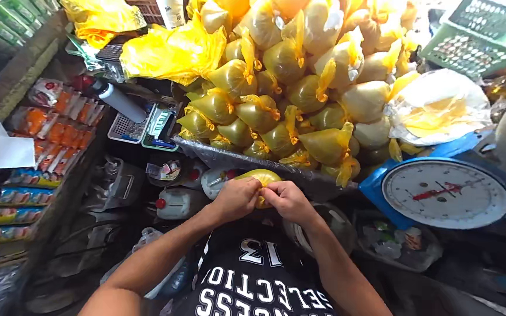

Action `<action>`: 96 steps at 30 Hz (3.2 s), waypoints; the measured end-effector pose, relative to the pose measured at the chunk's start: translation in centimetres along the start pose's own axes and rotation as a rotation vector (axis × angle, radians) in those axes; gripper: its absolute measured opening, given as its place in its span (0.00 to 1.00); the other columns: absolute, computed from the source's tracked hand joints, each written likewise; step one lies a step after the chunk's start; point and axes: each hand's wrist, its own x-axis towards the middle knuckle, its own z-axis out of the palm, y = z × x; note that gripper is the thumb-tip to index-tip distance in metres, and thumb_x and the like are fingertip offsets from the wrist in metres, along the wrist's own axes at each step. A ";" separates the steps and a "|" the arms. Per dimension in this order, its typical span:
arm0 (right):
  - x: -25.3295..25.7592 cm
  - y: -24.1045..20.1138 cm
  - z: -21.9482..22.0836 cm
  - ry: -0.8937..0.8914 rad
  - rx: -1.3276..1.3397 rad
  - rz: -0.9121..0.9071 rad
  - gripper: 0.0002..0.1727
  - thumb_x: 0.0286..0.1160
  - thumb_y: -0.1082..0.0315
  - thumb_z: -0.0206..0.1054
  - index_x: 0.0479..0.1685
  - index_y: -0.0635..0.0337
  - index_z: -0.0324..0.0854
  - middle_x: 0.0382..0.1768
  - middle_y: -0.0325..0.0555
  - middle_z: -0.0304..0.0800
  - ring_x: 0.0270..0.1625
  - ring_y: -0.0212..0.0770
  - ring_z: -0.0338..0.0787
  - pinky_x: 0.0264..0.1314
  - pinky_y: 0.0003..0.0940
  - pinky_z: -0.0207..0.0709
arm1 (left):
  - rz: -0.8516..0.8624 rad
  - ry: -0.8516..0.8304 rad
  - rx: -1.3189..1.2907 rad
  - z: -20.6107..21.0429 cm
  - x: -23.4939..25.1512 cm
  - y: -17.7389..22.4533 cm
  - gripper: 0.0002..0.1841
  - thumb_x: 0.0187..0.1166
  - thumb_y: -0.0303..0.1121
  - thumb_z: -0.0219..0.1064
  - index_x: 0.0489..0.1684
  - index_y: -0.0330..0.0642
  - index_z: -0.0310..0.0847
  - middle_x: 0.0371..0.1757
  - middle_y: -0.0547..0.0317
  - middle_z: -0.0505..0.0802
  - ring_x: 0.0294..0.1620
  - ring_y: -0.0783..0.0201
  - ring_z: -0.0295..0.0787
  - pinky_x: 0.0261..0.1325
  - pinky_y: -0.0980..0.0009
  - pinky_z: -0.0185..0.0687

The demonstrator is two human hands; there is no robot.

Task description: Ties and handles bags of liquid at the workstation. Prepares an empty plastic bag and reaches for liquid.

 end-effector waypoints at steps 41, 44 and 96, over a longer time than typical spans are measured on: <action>13.6 7.0 2.2 0.677 -0.348 -0.276 0.04 0.67 0.73 0.73 0.33 0.59 0.93 0.66 0.44 0.92 0.74 0.37 0.86 0.81 0.37 0.78 | -0.537 -0.304 -0.706 -6.4 14.2 -10.6 0.14 0.83 0.42 0.63 0.34 0.41 0.84 0.21 0.63 0.83 0.18 0.69 0.76 0.24 0.71 0.73; 13.9 7.1 1.5 0.600 -0.290 -0.062 0.06 0.68 0.67 0.70 0.36 0.57 0.93 0.44 0.40 0.97 0.55 0.34 0.93 0.65 0.37 0.86 | -0.292 -0.381 -0.452 -6.6 13.8 -11.6 0.18 0.86 0.48 0.63 0.45 0.41 0.86 0.31 0.58 0.90 0.30 0.64 0.86 0.37 0.62 0.84; 10.7 2.4 -17.6 0.902 0.335 0.348 0.26 0.87 0.42 0.59 0.57 0.57 0.86 0.50 0.43 0.93 0.53 0.44 0.91 0.50 0.53 0.87 | -0.074 0.222 -0.052 10.4 13.2 -6.1 0.60 0.67 0.51 0.75 0.98 0.40 0.34 0.97 0.38 0.41 0.97 0.40 0.35 0.93 0.40 0.48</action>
